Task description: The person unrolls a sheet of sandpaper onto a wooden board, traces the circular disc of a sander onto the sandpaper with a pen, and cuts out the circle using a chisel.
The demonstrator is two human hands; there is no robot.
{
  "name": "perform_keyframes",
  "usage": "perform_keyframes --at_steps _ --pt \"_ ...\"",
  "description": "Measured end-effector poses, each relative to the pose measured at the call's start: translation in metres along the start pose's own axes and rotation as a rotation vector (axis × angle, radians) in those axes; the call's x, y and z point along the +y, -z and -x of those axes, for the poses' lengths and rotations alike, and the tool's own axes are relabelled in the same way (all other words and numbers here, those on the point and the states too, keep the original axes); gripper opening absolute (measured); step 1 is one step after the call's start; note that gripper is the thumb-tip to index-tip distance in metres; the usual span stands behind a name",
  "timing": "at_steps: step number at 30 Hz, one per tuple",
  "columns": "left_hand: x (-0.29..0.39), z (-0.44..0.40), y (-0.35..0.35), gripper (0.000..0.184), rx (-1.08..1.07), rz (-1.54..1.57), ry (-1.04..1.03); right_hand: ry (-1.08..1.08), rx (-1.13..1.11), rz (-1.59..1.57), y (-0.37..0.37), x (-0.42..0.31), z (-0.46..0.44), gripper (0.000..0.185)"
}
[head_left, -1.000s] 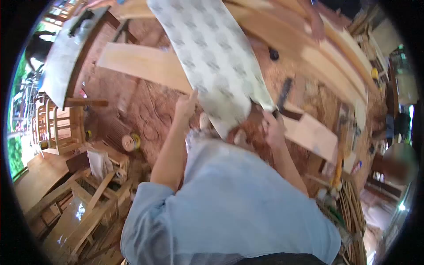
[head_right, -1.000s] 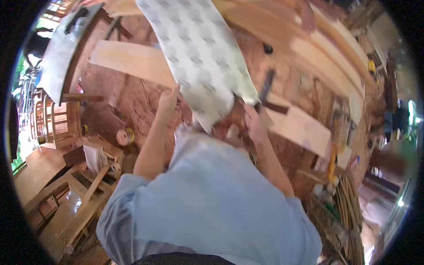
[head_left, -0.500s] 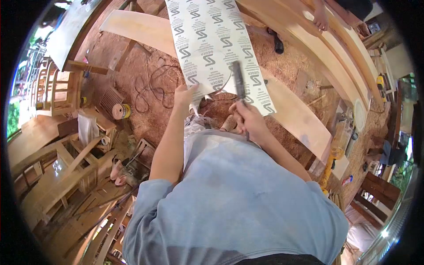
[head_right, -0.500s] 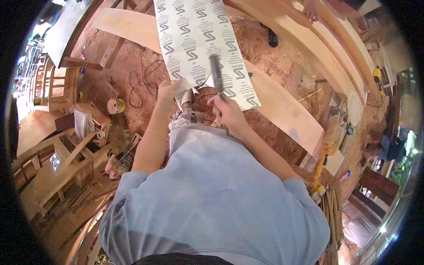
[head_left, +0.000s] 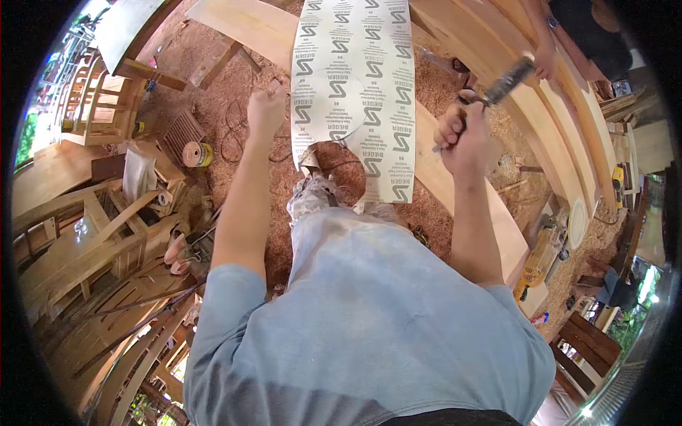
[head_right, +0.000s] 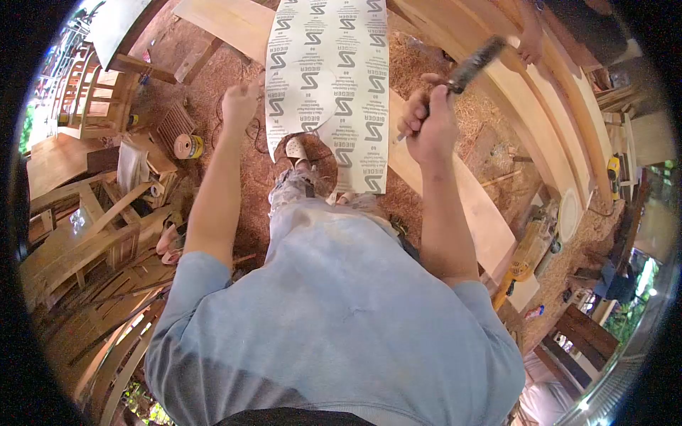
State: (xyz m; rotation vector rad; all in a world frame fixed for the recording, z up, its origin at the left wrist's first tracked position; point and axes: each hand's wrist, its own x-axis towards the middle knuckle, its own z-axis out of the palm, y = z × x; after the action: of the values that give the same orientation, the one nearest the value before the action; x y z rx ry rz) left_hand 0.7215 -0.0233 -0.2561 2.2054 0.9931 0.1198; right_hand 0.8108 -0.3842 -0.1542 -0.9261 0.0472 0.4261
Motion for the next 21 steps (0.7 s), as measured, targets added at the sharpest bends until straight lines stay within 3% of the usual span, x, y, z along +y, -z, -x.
perform_keyframes --at_steps 2,5,7,8,10,11,13,15,17,18,21 --pt "0.002 -0.047 -0.009 0.042 0.341 -0.087 -0.341 -0.135 -0.047 -0.006 0.008 0.017 -0.033 0.023" --pt "0.051 -0.086 -0.006 0.037 0.323 -0.026 -0.430 -0.186 0.041 0.114 -0.007 0.046 -0.074 0.024" --pt "0.054 -0.135 -0.032 0.039 0.472 -0.167 -0.640 -0.151 -0.006 0.120 -0.022 0.060 -0.099 0.021" --pt "0.066 -0.137 -0.033 0.039 0.463 -0.152 -0.620 -0.126 -0.052 0.033 -0.029 0.069 -0.112 0.019" --pt "0.101 -0.133 -0.027 0.053 0.096 -0.061 -0.355 -0.116 -0.145 -0.009 -0.033 0.084 -0.140 0.017" --pt "0.096 -0.136 -0.042 0.053 0.082 -0.054 -0.338 -0.131 -0.135 0.003 -0.034 0.093 -0.151 0.017" --pt "0.085 -0.144 -0.069 0.058 0.452 -0.429 -0.448 -0.129 -0.171 0.022 -0.038 0.113 -0.169 0.017" --pt "0.082 -0.146 -0.082 0.057 0.426 -0.427 -0.426 -0.135 -0.136 0.033 -0.042 0.123 -0.176 0.018" --pt "0.082 -0.149 -0.082 0.055 0.405 -0.436 -0.402 -0.052 -0.269 0.107 -0.040 0.129 -0.179 0.015" --pt "0.084 -0.150 -0.078 0.055 0.397 -0.443 -0.394 -0.028 -0.248 0.173 -0.042 0.132 -0.180 0.028" --pt "0.094 -0.157 -0.064 0.054 0.251 -0.526 -0.342 -0.052 -0.350 0.124 -0.036 0.141 -0.185 0.038"
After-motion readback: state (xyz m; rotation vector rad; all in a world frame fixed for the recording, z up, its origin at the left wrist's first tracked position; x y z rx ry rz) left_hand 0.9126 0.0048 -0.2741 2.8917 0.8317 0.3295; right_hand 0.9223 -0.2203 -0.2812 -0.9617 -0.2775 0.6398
